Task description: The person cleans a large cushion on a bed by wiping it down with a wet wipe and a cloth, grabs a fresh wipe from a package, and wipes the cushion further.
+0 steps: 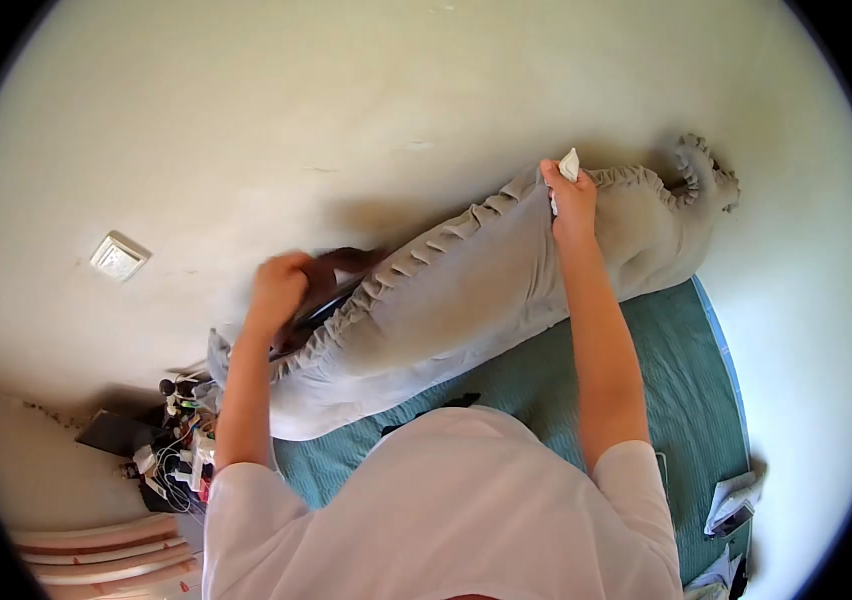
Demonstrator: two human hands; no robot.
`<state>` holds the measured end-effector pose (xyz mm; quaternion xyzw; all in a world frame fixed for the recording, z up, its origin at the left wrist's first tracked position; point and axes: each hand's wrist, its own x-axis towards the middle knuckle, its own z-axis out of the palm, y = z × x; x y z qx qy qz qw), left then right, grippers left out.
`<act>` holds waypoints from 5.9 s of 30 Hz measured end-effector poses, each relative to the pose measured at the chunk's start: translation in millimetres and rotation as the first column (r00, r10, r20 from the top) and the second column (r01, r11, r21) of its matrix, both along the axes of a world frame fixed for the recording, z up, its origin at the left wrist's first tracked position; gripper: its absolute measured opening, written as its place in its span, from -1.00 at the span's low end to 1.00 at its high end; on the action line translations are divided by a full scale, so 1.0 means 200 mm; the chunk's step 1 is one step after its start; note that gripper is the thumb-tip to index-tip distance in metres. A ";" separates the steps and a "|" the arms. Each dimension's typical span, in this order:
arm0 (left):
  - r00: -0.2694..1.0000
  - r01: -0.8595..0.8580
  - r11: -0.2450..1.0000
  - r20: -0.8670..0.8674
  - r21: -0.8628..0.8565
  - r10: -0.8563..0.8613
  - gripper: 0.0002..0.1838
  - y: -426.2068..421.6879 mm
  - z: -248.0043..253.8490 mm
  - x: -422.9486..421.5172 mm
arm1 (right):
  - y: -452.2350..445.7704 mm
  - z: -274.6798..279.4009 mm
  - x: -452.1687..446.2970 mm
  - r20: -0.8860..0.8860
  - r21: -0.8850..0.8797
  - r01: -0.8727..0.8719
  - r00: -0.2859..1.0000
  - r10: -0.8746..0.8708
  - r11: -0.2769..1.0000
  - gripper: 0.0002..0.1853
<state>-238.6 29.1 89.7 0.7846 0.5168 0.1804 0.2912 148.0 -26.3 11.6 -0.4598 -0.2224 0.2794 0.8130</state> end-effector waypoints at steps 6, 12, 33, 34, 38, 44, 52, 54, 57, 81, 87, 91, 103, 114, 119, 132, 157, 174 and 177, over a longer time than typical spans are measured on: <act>0.852 -0.074 0.787 0.449 0.612 -0.269 -0.54 -0.26 -0.16 0.61 | 0.03 -0.02 -0.02 0.094 -0.014 0.015 0.995 -0.013 1.000 -0.86; 0.961 0.270 0.549 -0.184 0.791 -0.208 -0.67 -0.32 -0.40 0.72 | -0.03 0.01 0.04 0.141 -0.091 -0.047 0.988 0.059 0.995 -0.84; 0.892 0.441 0.418 -0.335 0.795 -0.303 -0.59 -0.31 -0.49 1.29 | -0.26 -0.39 0.16 0.648 0.179 0.325 0.671 -0.360 0.929 -0.85; 0.903 0.414 0.473 -0.284 0.778 -0.323 -0.58 -0.29 -0.48 1.18 | -0.24 -0.40 0.14 0.491 0.189 0.246 0.815 -0.309 0.951 -0.87; 0.911 0.410 0.510 -0.367 0.756 -0.188 -0.61 -0.36 -0.41 0.68 | -0.20 -0.31 0.19 0.283 -0.083 0.097 0.957 -0.070 0.992 -0.85; 0.926 -0.293 0.879 -0.116 0.376 0.359 -0.50 -0.44 -0.54 -0.19 | -0.21 -0.31 0.22 0.166 -0.094 0.063 0.985 -0.047 0.994 -0.81; 0.993 -0.099 0.706 0.029 0.701 0.110 -0.61 -0.62 -0.49 0.70 | -0.15 -0.37 0.21 0.391 -0.104 0.226 0.905 -0.170 0.968 -0.82; 0.936 0.212 0.561 -0.001 0.800 -0.352 -0.58 -0.58 -0.37 1.03 | -0.14 -0.45 0.27 0.499 -0.074 0.260 0.845 -0.190 0.963 -0.82; 0.965 0.260 0.584 -0.231 0.769 -0.125 -0.58 -0.49 -0.49 1.14 | -0.09 -0.52 0.31 0.543 -0.045 0.327 0.801 -0.252 0.944 -0.80; 0.616 -0.548 0.777 0.479 -0.309 0.625 -0.32 -0.83 -0.78 -0.62 | -0.24 0.10 -1.33 0.500 -0.130 -0.858 0.376 0.780 0.497 -0.62; 0.311 -0.130 0.881 0.825 -0.454 0.471 -0.24 -1.07 -0.63 -0.72 | -0.28 -0.04 -2.06 0.791 -0.272 -0.880 0.027 0.611 0.390 -0.73; -0.013 -0.075 0.794 0.797 -0.603 0.604 -0.40 -1.17 -0.76 -0.78 | -0.30 -0.14 -2.26 0.842 -0.357 -0.883 -0.162 0.515 0.306 -0.46; -0.467 -0.144 0.679 0.654 -0.720 0.595 -0.66 -1.26 -0.92 -1.17 | -0.29 -0.53 -2.53 -0.311 -0.228 -0.781 -0.507 0.804 -0.581 -0.11; -0.436 -0.453 0.312 0.513 -0.835 0.739 -0.73 -1.23 -1.25 -1.65 | -0.21 -0.49 -2.65 0.115 -0.781 -0.535 -0.631 0.767 -0.323 -0.66; -0.525 -0.593 0.112 0.489 -0.797 0.697 -0.81 -1.19 -1.39 -1.92 | -0.17 -0.48 -2.57 0.165 -0.715 -0.611 -0.619 0.768 -0.339 -0.66; -0.625 -0.623 -0.108 0.409 -0.775 0.665 -0.76 -1.05 -1.78 -2.64 | -0.11 -0.43 -2.40 0.159 -0.740 -0.644 -0.450 0.879 -0.195 -0.69; 0.150 -0.728 0.518 0.632 -0.449 0.760 -0.83 -0.62 -1.50 -1.52 | -0.33 -0.37 -1.96 -0.148 -0.222 -0.975 0.058 0.987 0.024 -0.61; 0.848 0.216 0.683 0.213 0.698 -0.486 -0.78 -0.31 -0.27 -0.04 | -1.11 -0.07 -1.00 -0.284 0.491 -0.025 0.940 0.187 0.871 -0.33; 0.857 0.147 0.654 0.234 0.742 -0.458 -0.75 -0.26 -0.23 0.36 | -0.90 -0.05 -0.87 -0.182 0.428 -0.127 0.958 0.223 0.895 -0.34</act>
